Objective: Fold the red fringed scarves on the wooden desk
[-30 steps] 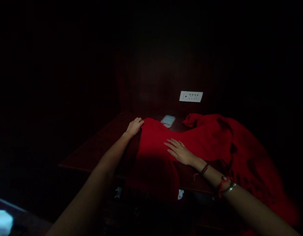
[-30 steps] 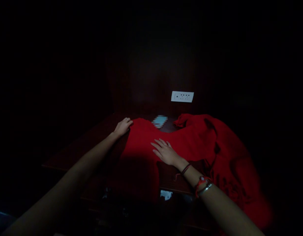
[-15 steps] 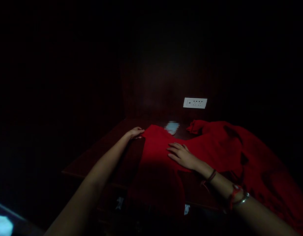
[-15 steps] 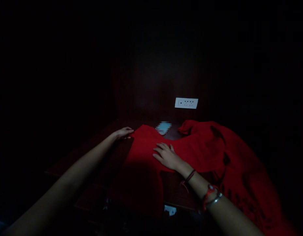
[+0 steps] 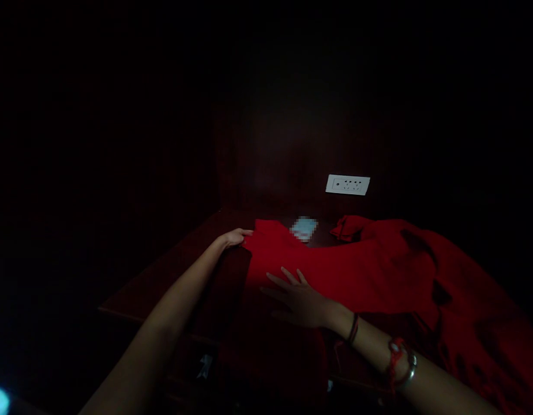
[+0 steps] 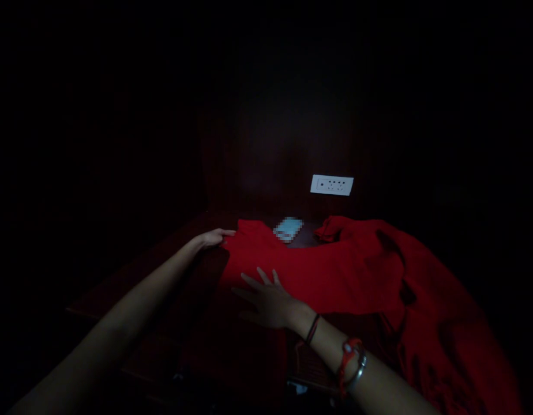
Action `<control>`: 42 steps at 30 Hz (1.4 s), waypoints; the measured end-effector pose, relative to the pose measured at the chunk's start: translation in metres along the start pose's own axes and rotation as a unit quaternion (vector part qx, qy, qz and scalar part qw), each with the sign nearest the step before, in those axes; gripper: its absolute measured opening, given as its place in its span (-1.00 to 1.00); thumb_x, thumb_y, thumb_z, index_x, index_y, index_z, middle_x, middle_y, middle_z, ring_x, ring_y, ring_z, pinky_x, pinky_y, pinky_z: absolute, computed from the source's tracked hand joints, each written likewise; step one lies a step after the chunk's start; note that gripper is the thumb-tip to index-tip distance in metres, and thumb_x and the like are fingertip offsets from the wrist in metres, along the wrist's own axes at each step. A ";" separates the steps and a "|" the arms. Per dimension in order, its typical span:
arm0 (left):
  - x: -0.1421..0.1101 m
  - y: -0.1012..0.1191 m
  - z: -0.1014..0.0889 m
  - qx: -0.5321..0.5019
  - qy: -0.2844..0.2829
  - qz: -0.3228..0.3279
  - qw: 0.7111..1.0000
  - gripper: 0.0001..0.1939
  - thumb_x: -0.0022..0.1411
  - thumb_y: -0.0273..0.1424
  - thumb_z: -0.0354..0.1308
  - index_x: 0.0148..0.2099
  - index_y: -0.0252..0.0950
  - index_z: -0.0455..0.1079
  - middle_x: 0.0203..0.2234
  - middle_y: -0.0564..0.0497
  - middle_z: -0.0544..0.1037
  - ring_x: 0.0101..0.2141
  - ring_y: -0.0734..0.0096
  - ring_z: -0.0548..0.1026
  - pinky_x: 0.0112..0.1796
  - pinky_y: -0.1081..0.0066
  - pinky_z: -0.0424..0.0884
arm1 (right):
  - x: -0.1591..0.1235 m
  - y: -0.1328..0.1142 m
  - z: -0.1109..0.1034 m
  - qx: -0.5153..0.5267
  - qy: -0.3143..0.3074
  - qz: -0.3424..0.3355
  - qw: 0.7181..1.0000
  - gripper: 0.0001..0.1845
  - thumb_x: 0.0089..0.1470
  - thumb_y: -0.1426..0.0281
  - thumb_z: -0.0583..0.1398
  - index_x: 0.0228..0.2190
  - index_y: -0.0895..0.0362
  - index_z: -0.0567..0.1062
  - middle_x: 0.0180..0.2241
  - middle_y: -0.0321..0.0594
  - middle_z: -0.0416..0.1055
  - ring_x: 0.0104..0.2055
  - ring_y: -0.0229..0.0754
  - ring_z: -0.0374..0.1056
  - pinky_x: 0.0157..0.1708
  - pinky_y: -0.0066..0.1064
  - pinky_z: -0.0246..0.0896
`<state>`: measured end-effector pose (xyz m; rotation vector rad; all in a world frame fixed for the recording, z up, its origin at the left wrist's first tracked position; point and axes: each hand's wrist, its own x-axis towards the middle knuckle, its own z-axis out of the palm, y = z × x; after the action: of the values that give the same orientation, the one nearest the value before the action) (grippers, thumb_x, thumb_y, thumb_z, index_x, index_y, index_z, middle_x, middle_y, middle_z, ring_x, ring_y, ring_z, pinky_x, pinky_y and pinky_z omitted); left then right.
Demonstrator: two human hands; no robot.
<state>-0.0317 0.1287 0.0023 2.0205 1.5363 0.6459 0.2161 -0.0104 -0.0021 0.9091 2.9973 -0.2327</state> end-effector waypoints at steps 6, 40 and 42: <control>0.010 -0.004 -0.004 0.147 0.055 -0.049 0.986 -0.55 -0.17 -0.64 0.06 -0.12 -0.43 0.34 -0.12 -0.20 0.35 -0.05 0.13 0.23 -0.05 0.33 0.13 | 0.002 0.001 -0.008 0.027 -0.002 -0.001 1.000 -0.41 -0.02 0.00 -0.12 0.06 -0.17 -0.02 0.16 -0.30 -0.23 0.16 0.10 -0.44 -0.02 0.15 -0.53; -0.015 0.015 -0.005 -0.091 0.052 -0.054 0.993 -0.50 -0.18 -0.73 -0.14 -0.17 -0.38 0.36 -0.44 0.05 0.46 -0.50 0.60 0.38 -0.53 0.66 0.27 | 0.004 -0.040 0.018 -0.226 0.145 -0.040 0.962 -0.74 -0.01 0.59 -0.07 -0.27 0.22 0.33 -0.32 -0.12 0.34 -0.33 -0.12 0.24 -0.44 -0.31 0.14; -0.015 0.014 -0.004 -0.051 0.036 -0.082 0.995 -0.50 -0.16 -0.73 -0.14 -0.16 -0.35 0.35 -0.46 0.05 0.46 -0.53 0.60 0.37 -0.55 0.67 0.26 | 0.000 -0.038 0.020 -0.213 0.141 -0.047 0.966 -0.74 0.01 0.55 -0.06 -0.24 0.20 0.31 -0.26 -0.11 0.33 -0.27 -0.11 0.23 -0.37 -0.30 0.15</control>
<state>-0.0283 0.1117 0.0136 1.7911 1.6560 0.7226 0.1941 -0.0449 -0.0164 0.8091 3.1415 0.5709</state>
